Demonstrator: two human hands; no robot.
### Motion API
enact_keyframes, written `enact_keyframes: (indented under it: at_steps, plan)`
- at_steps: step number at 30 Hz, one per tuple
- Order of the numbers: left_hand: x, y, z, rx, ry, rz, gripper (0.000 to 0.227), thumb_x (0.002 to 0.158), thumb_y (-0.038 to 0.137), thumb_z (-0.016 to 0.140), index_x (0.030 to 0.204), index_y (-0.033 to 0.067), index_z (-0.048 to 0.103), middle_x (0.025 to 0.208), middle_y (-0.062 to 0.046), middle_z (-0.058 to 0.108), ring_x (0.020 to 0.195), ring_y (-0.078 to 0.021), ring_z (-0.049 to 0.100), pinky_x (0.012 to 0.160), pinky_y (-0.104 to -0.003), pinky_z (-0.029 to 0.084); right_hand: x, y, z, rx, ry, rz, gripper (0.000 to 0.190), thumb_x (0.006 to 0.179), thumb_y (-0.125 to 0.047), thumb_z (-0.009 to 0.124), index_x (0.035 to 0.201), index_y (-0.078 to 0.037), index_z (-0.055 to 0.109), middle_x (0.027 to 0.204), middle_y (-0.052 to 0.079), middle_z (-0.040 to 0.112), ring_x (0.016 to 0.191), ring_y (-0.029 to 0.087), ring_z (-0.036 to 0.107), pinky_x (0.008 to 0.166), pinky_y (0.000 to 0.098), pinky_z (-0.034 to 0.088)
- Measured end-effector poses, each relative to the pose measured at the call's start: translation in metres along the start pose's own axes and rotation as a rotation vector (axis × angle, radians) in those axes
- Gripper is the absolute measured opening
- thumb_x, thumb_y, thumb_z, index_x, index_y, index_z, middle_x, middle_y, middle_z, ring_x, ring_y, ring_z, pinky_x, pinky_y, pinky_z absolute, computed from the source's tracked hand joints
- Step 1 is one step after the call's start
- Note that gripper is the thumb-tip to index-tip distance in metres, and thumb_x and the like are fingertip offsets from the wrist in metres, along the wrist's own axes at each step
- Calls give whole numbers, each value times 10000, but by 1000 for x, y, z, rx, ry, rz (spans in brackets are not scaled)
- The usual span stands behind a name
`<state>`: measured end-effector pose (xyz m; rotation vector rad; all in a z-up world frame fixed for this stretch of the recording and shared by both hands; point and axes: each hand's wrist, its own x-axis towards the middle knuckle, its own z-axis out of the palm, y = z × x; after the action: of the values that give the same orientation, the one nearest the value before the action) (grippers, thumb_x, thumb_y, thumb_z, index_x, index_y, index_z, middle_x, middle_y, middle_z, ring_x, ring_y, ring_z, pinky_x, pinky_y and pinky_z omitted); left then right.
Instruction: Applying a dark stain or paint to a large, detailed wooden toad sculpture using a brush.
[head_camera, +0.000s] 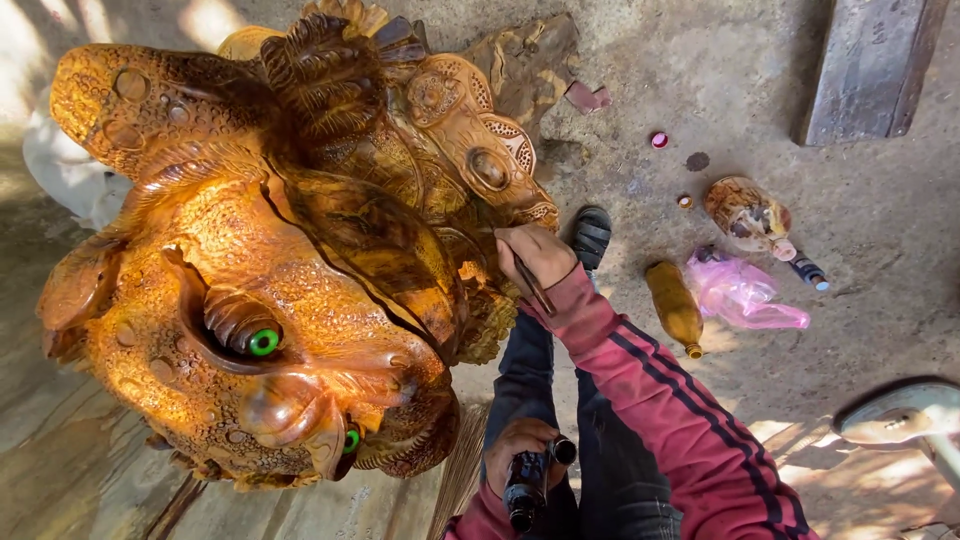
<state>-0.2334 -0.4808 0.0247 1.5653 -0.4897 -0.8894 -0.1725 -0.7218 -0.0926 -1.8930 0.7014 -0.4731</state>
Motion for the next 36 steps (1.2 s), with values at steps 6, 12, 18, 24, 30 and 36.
enact_keyframes:
  at_steps: [6,12,18,24,30,36]
  plan:
    - [-5,-2,-1,29,-6,-29,362,782,83,901,993,116,608,994,-156,742,840,-309,748,755,-429,637,-32,-26,-20,-123,-170,139,96,1033,-92,574,983,-17,607,838,125,585,787,303,624,764,406,515]
    - [0,1,6,14,-3,-18,367,782,79,908,996,116,613,1010,-154,741,865,-301,741,769,-432,633,-33,-8,-5,-82,-36,58,124,1035,-84,591,1067,10,665,926,143,668,854,315,673,822,405,552]
    - [-1,7,6,8,-6,-13,307,804,100,905,987,101,658,991,-145,748,883,-303,748,803,-435,638,-55,-31,-49,113,-101,228,237,1076,-167,492,1008,-9,655,788,82,580,683,207,593,626,348,457]
    - [11,36,15,111,-19,-45,310,794,103,912,948,112,642,983,-130,759,893,-283,762,841,-407,637,-95,-45,-83,181,-44,426,212,1042,-145,537,1077,-37,716,900,88,724,805,188,700,765,299,540]
    - [12,42,21,82,-16,-33,319,792,101,917,957,125,644,994,-134,751,897,-285,756,822,-424,639,-152,-30,-100,242,87,777,256,1020,-247,582,1070,-35,717,915,105,794,726,161,784,677,247,642]
    - [15,59,32,106,-40,-6,323,785,70,913,933,115,630,971,-131,740,893,-262,752,815,-386,640,-148,-67,-147,119,123,842,270,1044,-272,549,1043,-70,728,940,73,757,669,150,750,620,226,527]
